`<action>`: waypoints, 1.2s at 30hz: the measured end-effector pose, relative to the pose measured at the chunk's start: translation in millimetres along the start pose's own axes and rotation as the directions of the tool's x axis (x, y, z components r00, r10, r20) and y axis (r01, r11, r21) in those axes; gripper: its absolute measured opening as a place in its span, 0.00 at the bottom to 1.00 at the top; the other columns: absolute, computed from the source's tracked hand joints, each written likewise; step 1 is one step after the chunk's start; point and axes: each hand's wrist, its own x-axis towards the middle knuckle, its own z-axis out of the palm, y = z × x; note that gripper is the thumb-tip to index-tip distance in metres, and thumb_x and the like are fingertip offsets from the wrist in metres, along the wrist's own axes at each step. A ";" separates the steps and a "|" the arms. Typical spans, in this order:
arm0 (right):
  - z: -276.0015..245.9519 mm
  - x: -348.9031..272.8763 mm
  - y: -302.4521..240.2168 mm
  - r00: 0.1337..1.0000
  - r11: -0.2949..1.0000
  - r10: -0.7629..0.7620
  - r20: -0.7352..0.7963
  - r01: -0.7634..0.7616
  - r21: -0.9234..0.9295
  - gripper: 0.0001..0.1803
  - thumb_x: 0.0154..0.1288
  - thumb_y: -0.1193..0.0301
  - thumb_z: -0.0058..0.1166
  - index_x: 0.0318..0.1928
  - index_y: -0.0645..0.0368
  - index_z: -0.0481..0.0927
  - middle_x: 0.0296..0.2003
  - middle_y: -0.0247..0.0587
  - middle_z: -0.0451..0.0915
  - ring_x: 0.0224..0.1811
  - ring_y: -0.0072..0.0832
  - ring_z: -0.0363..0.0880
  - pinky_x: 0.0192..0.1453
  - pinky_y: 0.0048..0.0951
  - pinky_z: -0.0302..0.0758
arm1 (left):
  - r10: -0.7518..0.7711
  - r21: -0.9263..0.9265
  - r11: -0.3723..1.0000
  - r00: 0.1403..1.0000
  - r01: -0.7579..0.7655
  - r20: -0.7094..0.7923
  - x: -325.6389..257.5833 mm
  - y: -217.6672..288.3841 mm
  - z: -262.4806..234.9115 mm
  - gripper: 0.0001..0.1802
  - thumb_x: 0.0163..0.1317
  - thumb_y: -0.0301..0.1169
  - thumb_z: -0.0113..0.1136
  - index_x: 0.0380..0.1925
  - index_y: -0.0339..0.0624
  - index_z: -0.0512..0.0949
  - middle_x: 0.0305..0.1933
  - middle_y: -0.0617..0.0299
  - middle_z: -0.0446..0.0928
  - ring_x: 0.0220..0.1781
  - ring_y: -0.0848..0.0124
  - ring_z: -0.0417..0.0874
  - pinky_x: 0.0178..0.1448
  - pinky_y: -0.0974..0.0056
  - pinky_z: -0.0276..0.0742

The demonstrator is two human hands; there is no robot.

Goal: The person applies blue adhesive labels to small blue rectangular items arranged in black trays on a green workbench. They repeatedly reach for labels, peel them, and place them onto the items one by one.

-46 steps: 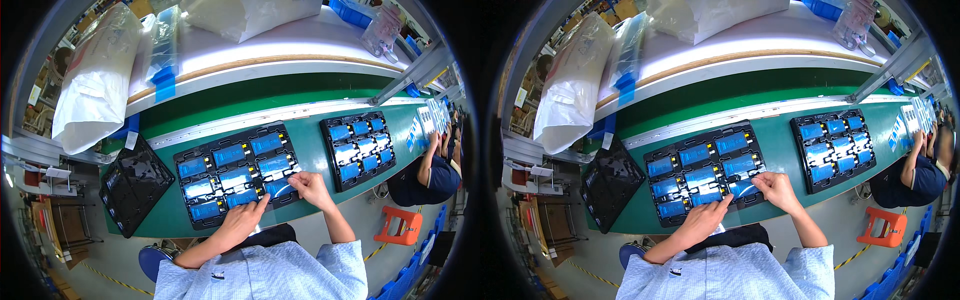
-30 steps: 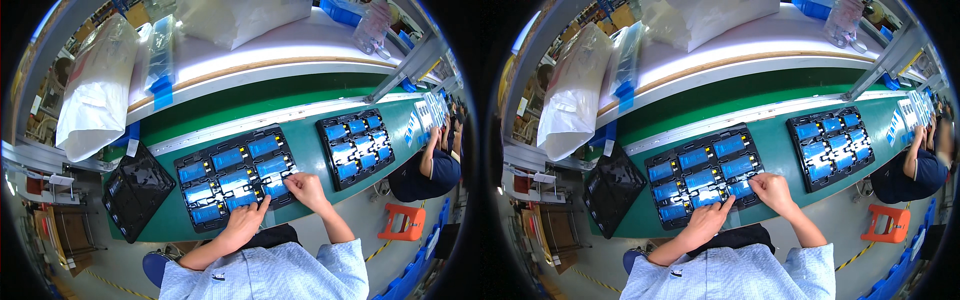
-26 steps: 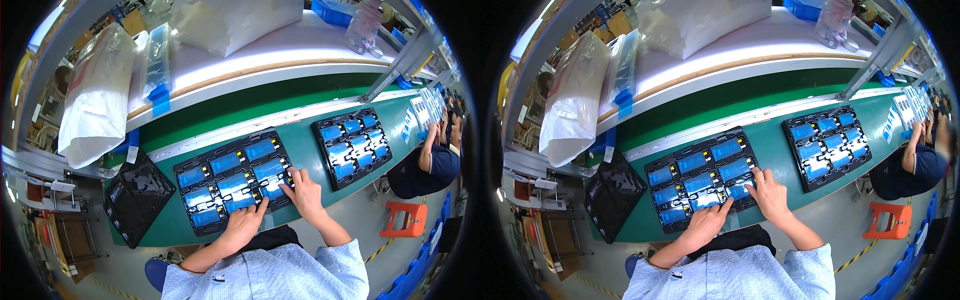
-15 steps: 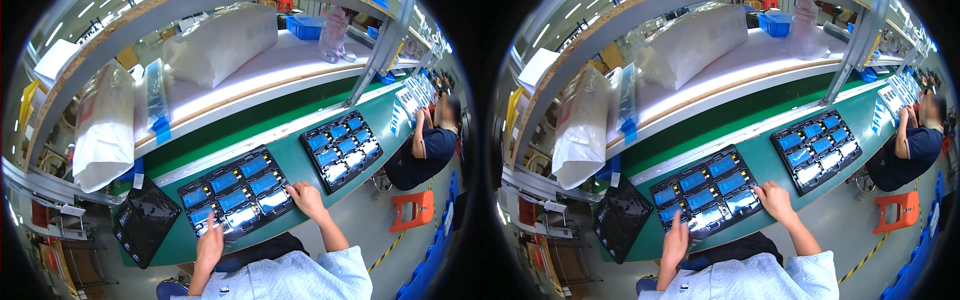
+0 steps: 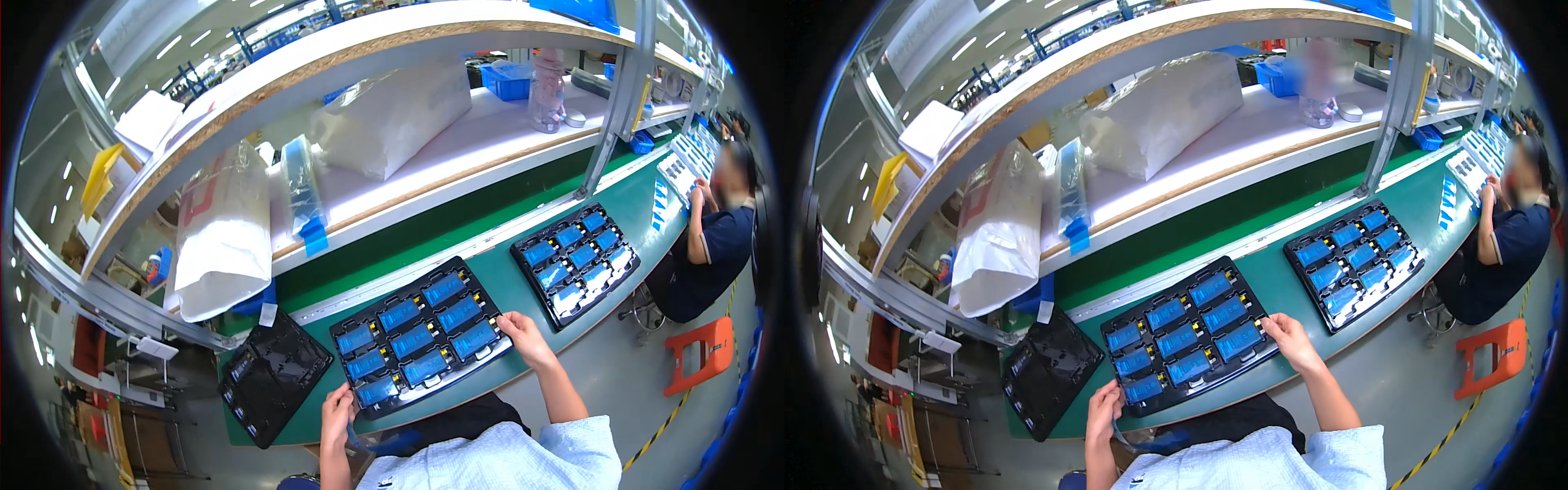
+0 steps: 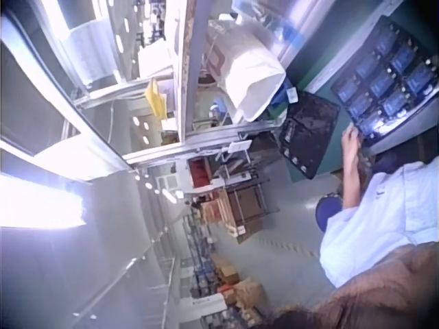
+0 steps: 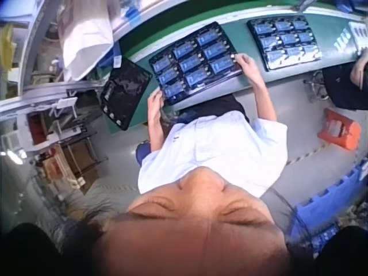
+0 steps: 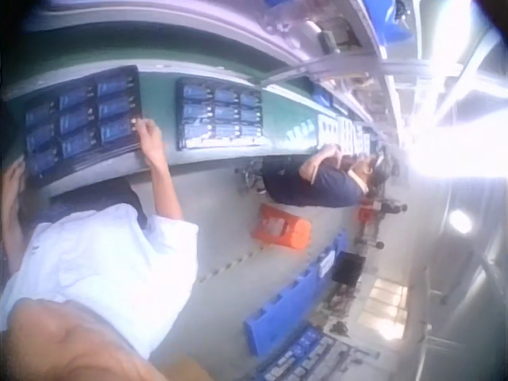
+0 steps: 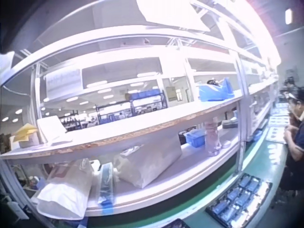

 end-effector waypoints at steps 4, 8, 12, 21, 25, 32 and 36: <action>3.3 -3.9 -1.7 0.999 0.996 -0.018 -0.032 0.021 0.089 0.11 0.73 0.66 0.48 0.42 0.63 0.75 0.34 0.29 0.76 0.37 0.15 0.71 0.45 0.20 0.68 | -0.118 -0.262 0.955 0.989 0.139 0.093 -6.1 18.5 0.4 0.17 0.63 0.23 0.53 0.53 0.32 0.72 0.34 0.60 0.75 0.21 0.81 0.65 0.21 0.74 0.57; 4.9 -4.5 -9.7 0.999 0.987 -0.015 -0.036 0.021 0.158 0.11 0.73 0.66 0.48 0.43 0.63 0.75 0.34 0.30 0.78 0.38 0.16 0.73 0.46 0.21 0.70 | -0.136 -0.366 0.912 0.978 0.187 0.160 -6.0 20.5 -2.4 0.16 0.63 0.22 0.54 0.51 0.32 0.73 0.35 0.60 0.74 0.19 0.80 0.63 0.20 0.73 0.56; 1.3 7.0 0.5 0.998 0.953 0.018 0.059 -0.035 0.301 0.11 0.72 0.66 0.49 0.40 0.62 0.77 0.33 0.30 0.79 0.35 0.16 0.74 0.43 0.22 0.72 | -0.170 -0.338 0.911 0.962 0.236 0.213 -3.9 17.7 -13.7 0.13 0.64 0.23 0.52 0.48 0.35 0.73 0.28 0.64 0.70 0.19 0.79 0.62 0.20 0.73 0.56; -3.9 12.7 -0.2 0.990 0.904 0.125 0.070 -0.142 0.403 0.10 0.73 0.65 0.48 0.40 0.58 0.77 0.32 0.30 0.79 0.31 0.16 0.76 0.36 0.23 0.75 | -0.115 -0.315 0.931 0.966 0.186 0.230 -16.2 45.3 -4.2 0.05 0.67 0.27 0.51 0.37 0.37 0.74 0.23 0.68 0.67 0.19 0.80 0.63 0.20 0.74 0.56; -22.3 13.4 -5.7 0.995 0.941 0.079 0.054 -0.092 0.327 0.11 0.72 0.64 0.49 0.41 0.58 0.77 0.33 0.28 0.79 0.34 0.14 0.74 0.38 0.21 0.71 | -0.100 -0.228 0.960 0.960 0.162 0.263 -15.8 58.7 7.6 0.07 0.68 0.28 0.52 0.34 0.35 0.75 0.20 0.66 0.67 0.17 0.81 0.62 0.18 0.74 0.54; -132.8 16.9 -17.5 0.961 0.985 -0.099 -0.259 0.131 0.109 0.12 0.71 0.63 0.50 0.38 0.60 0.79 0.34 0.26 0.79 0.35 0.14 0.73 0.44 0.21 0.72 | -0.126 0.070 0.992 0.813 0.105 0.569 3.9 91.5 109.1 0.10 0.69 0.28 0.51 0.35 0.30 0.76 0.16 0.69 0.63 0.15 0.83 0.60 0.17 0.76 0.52; -225.8 16.5 -31.5 0.884 0.984 -0.167 -0.437 0.126 -0.122 0.14 0.71 0.61 0.49 0.38 0.59 0.79 0.32 0.26 0.78 0.36 0.15 0.72 0.44 0.22 0.70 | -0.168 0.179 0.983 0.662 0.052 0.730 8.7 103.9 207.9 0.13 0.71 0.34 0.51 0.37 0.33 0.77 0.15 0.75 0.59 0.13 0.85 0.55 0.17 0.75 0.48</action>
